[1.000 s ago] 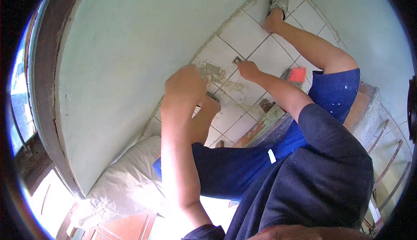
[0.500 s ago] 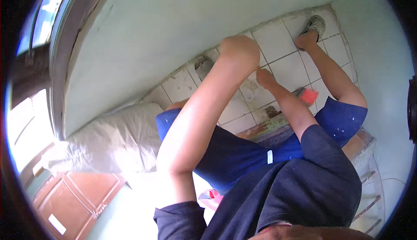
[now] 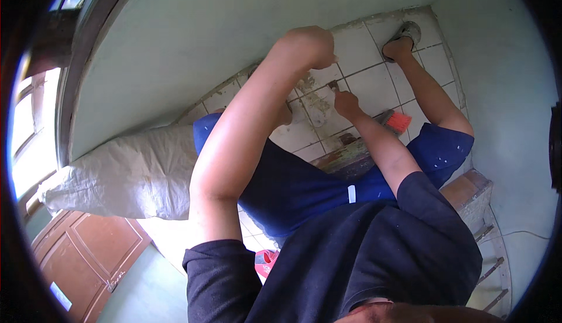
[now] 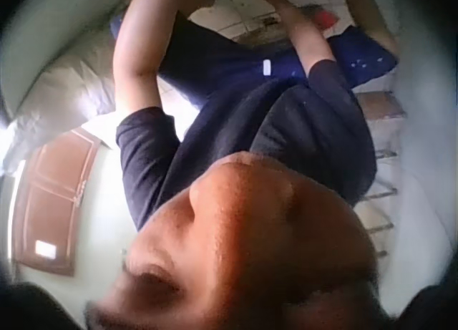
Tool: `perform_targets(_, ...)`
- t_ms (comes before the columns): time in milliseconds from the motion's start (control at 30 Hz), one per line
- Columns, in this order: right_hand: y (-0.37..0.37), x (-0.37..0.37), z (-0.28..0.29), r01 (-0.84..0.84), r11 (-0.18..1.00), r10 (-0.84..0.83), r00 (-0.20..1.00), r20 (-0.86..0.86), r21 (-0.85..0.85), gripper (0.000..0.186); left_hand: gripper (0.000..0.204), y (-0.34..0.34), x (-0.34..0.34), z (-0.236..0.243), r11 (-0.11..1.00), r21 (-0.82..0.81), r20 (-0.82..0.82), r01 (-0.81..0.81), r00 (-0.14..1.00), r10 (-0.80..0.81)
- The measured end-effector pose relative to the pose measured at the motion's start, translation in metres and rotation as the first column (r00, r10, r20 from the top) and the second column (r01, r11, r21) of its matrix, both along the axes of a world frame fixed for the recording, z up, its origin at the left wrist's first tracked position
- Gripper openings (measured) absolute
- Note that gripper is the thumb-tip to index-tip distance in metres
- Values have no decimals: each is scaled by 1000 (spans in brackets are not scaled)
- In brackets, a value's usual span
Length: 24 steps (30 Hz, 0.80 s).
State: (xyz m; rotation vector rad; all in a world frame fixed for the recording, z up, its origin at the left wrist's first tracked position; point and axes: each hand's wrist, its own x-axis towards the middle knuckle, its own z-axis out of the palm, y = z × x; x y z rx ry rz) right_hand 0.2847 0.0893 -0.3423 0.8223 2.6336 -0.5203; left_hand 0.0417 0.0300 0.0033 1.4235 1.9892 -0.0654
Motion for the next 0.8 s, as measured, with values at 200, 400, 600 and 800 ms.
perform_targets(200, 2, -40, -13, 9, 1000, -9, 999, 45, 15, 19, 47, -10, -34, 6, 996, -9, -57, -94, 994, 93)
perform_targets(400, 51, -127, -24, 17, 999, -18, 1000, 19, 38, 23, 44, -17, -42, 10, 983, -115, -58, -143, 989, 137)
perform_targets(600, 96, -164, -11, 17, 1000, -16, 992, 123, -11, 27, 43, -19, -42, 10, 991, -76, -1, -113, 994, 114)
perform_targets(800, 47, -83, 2, 46, 996, -32, 985, 172, -78, 24, 43, -23, -50, 11, 988, -70, -30, -136, 991, 134)
